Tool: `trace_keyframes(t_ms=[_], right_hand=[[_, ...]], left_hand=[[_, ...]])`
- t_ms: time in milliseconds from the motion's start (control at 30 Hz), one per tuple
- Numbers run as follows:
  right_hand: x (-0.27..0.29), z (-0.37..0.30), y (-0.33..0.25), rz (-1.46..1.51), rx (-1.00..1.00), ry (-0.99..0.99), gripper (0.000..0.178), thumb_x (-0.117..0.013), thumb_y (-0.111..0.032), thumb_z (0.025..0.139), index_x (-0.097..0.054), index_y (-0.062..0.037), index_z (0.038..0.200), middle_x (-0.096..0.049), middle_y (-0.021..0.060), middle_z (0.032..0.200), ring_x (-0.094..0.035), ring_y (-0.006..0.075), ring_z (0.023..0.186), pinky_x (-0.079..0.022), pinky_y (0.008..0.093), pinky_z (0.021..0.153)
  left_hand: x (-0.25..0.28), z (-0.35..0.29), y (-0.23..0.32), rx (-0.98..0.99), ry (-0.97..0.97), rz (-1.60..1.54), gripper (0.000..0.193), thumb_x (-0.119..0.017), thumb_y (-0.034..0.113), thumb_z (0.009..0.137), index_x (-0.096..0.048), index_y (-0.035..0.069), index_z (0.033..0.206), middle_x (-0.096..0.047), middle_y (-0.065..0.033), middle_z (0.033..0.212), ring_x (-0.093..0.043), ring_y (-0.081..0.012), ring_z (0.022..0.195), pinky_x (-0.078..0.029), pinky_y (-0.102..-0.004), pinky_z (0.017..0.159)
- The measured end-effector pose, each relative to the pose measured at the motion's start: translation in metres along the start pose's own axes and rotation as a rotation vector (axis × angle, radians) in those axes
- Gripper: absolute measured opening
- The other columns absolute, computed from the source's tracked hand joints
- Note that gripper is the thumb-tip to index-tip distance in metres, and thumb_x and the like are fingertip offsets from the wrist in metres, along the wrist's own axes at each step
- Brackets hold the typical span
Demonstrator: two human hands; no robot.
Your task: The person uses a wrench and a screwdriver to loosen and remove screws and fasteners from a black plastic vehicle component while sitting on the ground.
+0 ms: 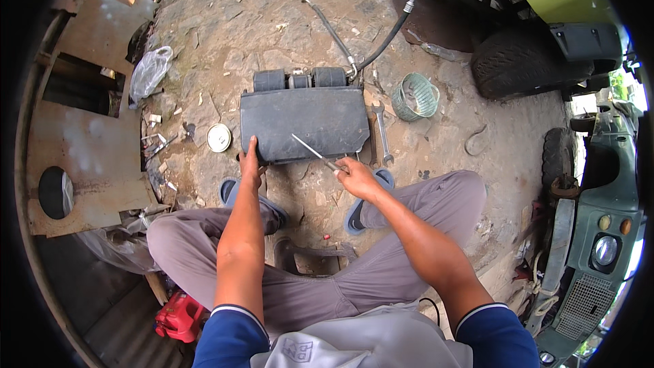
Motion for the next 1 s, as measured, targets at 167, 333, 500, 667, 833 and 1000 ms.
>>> trace_keyframes(t_ms=[167, 333, 500, 667, 833, 1000], right_hand=[[0.034, 0.017, -0.014, 0.096, -0.137, 0.030, 0.036, -0.066, -0.027, 0.095, -0.065, -0.0007, 0.119, -0.072, 0.0227, 0.109, -0.068, 0.0379, 0.108, -0.050, 0.0458, 0.095], [0.131, 0.062, 0.003, -0.034, -0.269, 0.305, 0.037, -0.065, -0.026, 0.092, -0.064, -0.0014, 0.119, -0.071, 0.0275, 0.113, -0.069, 0.0419, 0.109, -0.053, 0.0492, 0.095], [0.114, 0.144, 0.114, -0.047, -0.488, 0.443, 0.042, -0.059, -0.023, 0.096, -0.052, 0.0033, 0.129, -0.067, 0.0333, 0.119, -0.064, 0.0496, 0.116, -0.050, 0.0538, 0.100], [0.055, 0.182, 0.189, -0.186, -0.551, 0.381, 0.040, -0.055, -0.024, 0.099, -0.054, 0.0024, 0.130, -0.068, 0.0315, 0.119, -0.064, 0.0495, 0.115, -0.050, 0.0544, 0.100], [0.077, 0.256, 0.134, -0.349, -0.497, 0.239, 0.037, -0.056, -0.027, 0.099, -0.065, 0.0008, 0.121, -0.070, 0.0271, 0.120, -0.066, 0.0461, 0.115, -0.051, 0.0521, 0.100], [0.115, 0.355, 0.147, -0.138, -0.331, 0.574, 0.042, -0.065, -0.032, 0.095, -0.065, -0.0010, 0.122, -0.068, 0.0280, 0.124, -0.063, 0.0468, 0.119, -0.050, 0.0533, 0.100]], left_hand=[[0.016, 0.012, 0.002, 0.017, -0.060, 0.173, 0.107, -0.064, 0.080, 0.082, -0.031, 0.013, 0.159, -0.041, -0.0184, 0.159, -0.046, -0.0408, 0.139, -0.042, -0.0560, 0.105], [0.018, 0.001, 0.006, -0.054, -0.018, 0.250, 0.107, -0.060, 0.081, 0.084, -0.025, 0.015, 0.161, -0.038, -0.0186, 0.161, -0.044, -0.0408, 0.142, -0.040, -0.0578, 0.108], [-0.007, -0.003, 0.002, -0.112, 0.036, 0.099, 0.108, -0.062, 0.075, 0.089, -0.015, 0.012, 0.164, -0.032, -0.0180, 0.164, -0.042, -0.0400, 0.144, -0.043, -0.0598, 0.108], [-0.032, -0.019, 0.012, -0.091, 0.131, 0.073, 0.107, -0.059, 0.068, 0.096, -0.012, -0.001, 0.163, -0.032, -0.0247, 0.162, -0.039, -0.0354, 0.147, -0.035, -0.0470, 0.118], [-0.008, -0.008, -0.006, -0.279, 0.272, 0.119, 0.105, -0.058, 0.059, 0.100, -0.012, -0.014, 0.159, -0.031, -0.0293, 0.161, -0.037, -0.0329, 0.147, -0.024, -0.0380, 0.123], [-0.022, 0.000, -0.013, -0.302, 0.229, 0.135, 0.091, -0.058, 0.051, 0.104, -0.022, -0.014, 0.156, -0.043, -0.0278, 0.153, -0.043, -0.0313, 0.141, -0.028, -0.0379, 0.120]])
Point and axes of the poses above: each hand's wrist, its own z-axis towards the middle knuckle, its own x-axis out of the back of the hand, y = z × x, the point moved 1 cm from there along z, towards the middle knuckle
